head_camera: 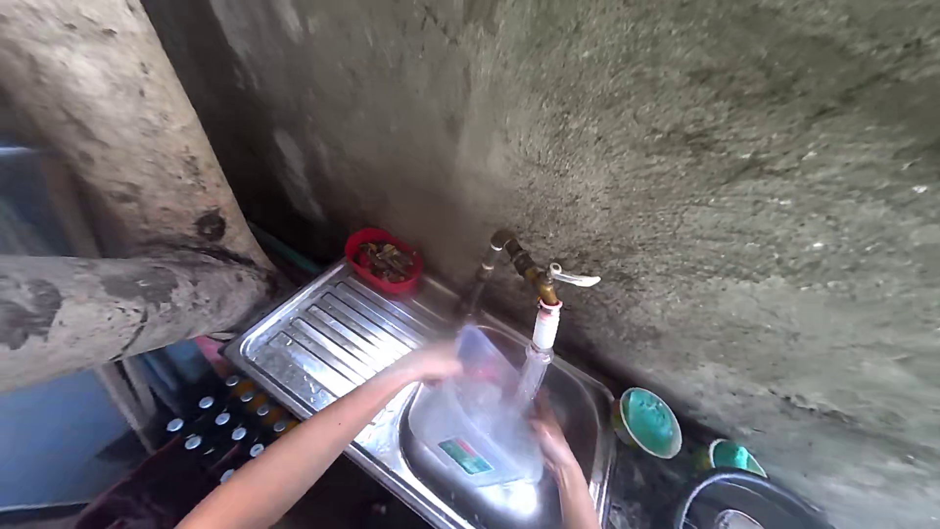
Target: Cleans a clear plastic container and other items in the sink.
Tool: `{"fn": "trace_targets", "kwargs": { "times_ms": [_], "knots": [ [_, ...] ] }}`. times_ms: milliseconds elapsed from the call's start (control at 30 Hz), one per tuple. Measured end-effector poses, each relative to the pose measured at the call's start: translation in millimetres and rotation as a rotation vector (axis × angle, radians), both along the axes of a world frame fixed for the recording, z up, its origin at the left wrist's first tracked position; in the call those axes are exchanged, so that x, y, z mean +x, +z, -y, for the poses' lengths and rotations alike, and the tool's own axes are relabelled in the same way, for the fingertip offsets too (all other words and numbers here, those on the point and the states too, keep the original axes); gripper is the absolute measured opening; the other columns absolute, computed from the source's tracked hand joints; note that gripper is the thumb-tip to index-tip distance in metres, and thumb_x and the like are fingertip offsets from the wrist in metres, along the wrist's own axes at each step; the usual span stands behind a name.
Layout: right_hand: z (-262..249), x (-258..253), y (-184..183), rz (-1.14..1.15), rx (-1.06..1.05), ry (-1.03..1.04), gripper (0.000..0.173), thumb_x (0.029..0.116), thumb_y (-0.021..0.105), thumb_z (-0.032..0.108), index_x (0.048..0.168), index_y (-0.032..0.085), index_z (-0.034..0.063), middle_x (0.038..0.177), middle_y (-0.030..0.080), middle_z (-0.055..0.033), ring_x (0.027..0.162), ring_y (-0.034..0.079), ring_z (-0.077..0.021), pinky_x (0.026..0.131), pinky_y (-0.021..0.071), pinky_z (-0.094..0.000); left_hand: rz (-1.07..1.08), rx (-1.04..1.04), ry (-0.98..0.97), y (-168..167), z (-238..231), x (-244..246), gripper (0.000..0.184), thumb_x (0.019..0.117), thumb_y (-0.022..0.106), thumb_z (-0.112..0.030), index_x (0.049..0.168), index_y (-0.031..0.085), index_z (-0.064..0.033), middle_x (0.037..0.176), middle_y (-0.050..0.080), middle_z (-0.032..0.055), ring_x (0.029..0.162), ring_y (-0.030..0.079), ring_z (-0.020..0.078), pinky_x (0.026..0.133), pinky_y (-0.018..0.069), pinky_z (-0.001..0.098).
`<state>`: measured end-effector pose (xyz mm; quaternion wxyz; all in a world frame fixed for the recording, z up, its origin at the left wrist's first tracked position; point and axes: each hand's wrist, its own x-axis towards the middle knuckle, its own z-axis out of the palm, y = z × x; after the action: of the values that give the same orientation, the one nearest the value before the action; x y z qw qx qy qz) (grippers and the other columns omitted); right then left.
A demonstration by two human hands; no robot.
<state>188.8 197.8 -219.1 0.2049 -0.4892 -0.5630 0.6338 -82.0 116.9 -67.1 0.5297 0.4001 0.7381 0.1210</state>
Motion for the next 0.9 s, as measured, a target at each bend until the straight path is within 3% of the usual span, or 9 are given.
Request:
{"fn": "trace_targets", "kwargs": {
  "times_ms": [100, 233, 333, 400, 500, 600, 733, 833, 900],
  "knots": [
    [6.0, -39.2, 14.4, 0.34, 0.067, 0.112, 0.045, 0.0994, 0.06, 0.002, 0.141, 0.046, -0.0107, 0.119, 0.063, -0.0264, 0.1, 0.067, -0.027, 0.087, 0.0568, -0.0414, -0.109, 0.112, 0.038, 18.5, 12.7, 16.6, 0.024, 0.1002, 0.058, -0.014, 0.116, 0.059, 0.0043, 0.09, 0.058, 0.0147, 0.069, 0.056, 0.0216, 0.067, 0.0497, 0.041],
    [11.4, -71.9, 21.9, 0.797, 0.252, 0.31, 0.045, 0.1104, 0.043, 0.019, 0.147, 0.048, -0.0075, 0.147, 0.051, -0.032, 0.14, 0.047, -0.0458, 0.118, 0.0342, -0.0555, -0.24, 0.276, 0.098, 33.5, 27.8, 34.8, 0.027, 0.0971, 0.059, -0.012, 0.117, 0.059, 0.0061, 0.104, 0.063, 0.0228, 0.095, 0.063, 0.0348, 0.083, 0.0509, 0.0537],
    [7.5, -70.0, 7.3, 0.453, 0.17, -0.027, 0.048, 0.1051, 0.055, 0.01, 0.144, 0.044, -0.0154, 0.141, 0.054, -0.0342, 0.133, 0.054, -0.0402, 0.114, 0.0399, -0.048, -0.309, 0.393, 0.16, 23.9, 39.5, 37.2, 0.026, 0.0958, 0.057, -0.011, 0.117, 0.059, 0.0048, 0.097, 0.064, 0.0218, 0.094, 0.063, 0.0362, 0.083, 0.0502, 0.0543],
    [2.0, -60.3, -2.1, 0.169, 0.01, -0.192, 0.049, 0.1025, 0.059, 0.009, 0.144, 0.041, -0.0118, 0.117, 0.062, -0.0279, 0.094, 0.064, -0.0263, 0.083, 0.0544, -0.0393, -0.32, 0.478, 0.176, 6.6, 45.3, 29.0, 0.023, 0.0949, 0.055, -0.009, 0.113, 0.059, 0.0044, 0.091, 0.062, 0.0194, 0.088, 0.062, 0.0336, 0.079, 0.0498, 0.0518],
    [-1.0, -36.2, 12.8, 0.086, -0.092, -0.14, 0.043, 0.1057, 0.053, 0.01, 0.144, 0.042, -0.0065, 0.113, 0.062, -0.0257, 0.081, 0.068, -0.0256, 0.069, 0.0599, -0.0408, -0.261, 0.618, 0.219, -32.4, 48.6, 15.8, 0.024, 0.095, 0.053, -0.007, 0.113, 0.06, 0.0057, 0.086, 0.062, 0.0172, 0.08, 0.062, 0.0282, 0.075, 0.0509, 0.0467],
    [-2.0, -11.0, 28.3, 0.173, 0.07, -0.159, 0.034, 0.1069, 0.051, 0.013, 0.133, 0.053, -0.0084, 0.105, 0.066, -0.0244, 0.081, 0.07, -0.0267, 0.071, 0.06, -0.0438, -0.188, 0.744, 0.316, -78.2, 42.1, 9.7, 0.025, 0.0963, 0.053, -0.01, 0.113, 0.061, 0.0065, 0.082, 0.06, 0.013, 0.072, 0.057, 0.0203, 0.07, 0.0496, 0.0388],
    [14.8, 5.3, 63.7, 0.423, 0.331, -0.268, 0.041, 0.1078, 0.044, 0.016, 0.141, 0.048, -0.0086, 0.123, 0.063, -0.0322, 0.116, 0.063, -0.0437, 0.1, 0.0474, -0.0608, -0.082, 0.76, 0.557, -127.9, 22.4, 32.0, 0.031, 0.1007, 0.06, -0.022, 0.115, 0.063, 0.0061, 0.088, 0.063, 0.0142, 0.078, 0.059, 0.0201, 0.076, 0.0511, 0.0385],
    [38.5, 5.5, 83.2, 0.573, 0.412, -0.452, 0.041, 0.1076, 0.043, 0.014, 0.138, 0.045, -0.0121, 0.125, 0.061, -0.0348, 0.114, 0.063, -0.047, 0.096, 0.048, -0.0607, 0.143, 0.602, 0.815, -155.2, 0.7, 73.6, 0.039, 0.1057, 0.056, -0.022, 0.13, 0.057, 0.0092, 0.116, 0.065, 0.0262, 0.104, 0.065, 0.0304, 0.094, 0.0529, 0.0456],
    [52.8, 6.1, 87.1, 0.623, 0.443, -0.564, 0.039, 0.1073, 0.045, 0.013, 0.135, 0.046, -0.0131, 0.129, 0.057, -0.0356, 0.112, 0.063, -0.0475, 0.094, 0.0492, -0.0599, 0.321, 0.499, 0.939, -165.1, -12.1, 109.7, 0.044, 0.1089, 0.05, -0.021, 0.142, 0.048, 0.0086, 0.122, 0.063, 0.0285, 0.101, 0.067, 0.032, 0.09, 0.0558, 0.046]
  ]
}}
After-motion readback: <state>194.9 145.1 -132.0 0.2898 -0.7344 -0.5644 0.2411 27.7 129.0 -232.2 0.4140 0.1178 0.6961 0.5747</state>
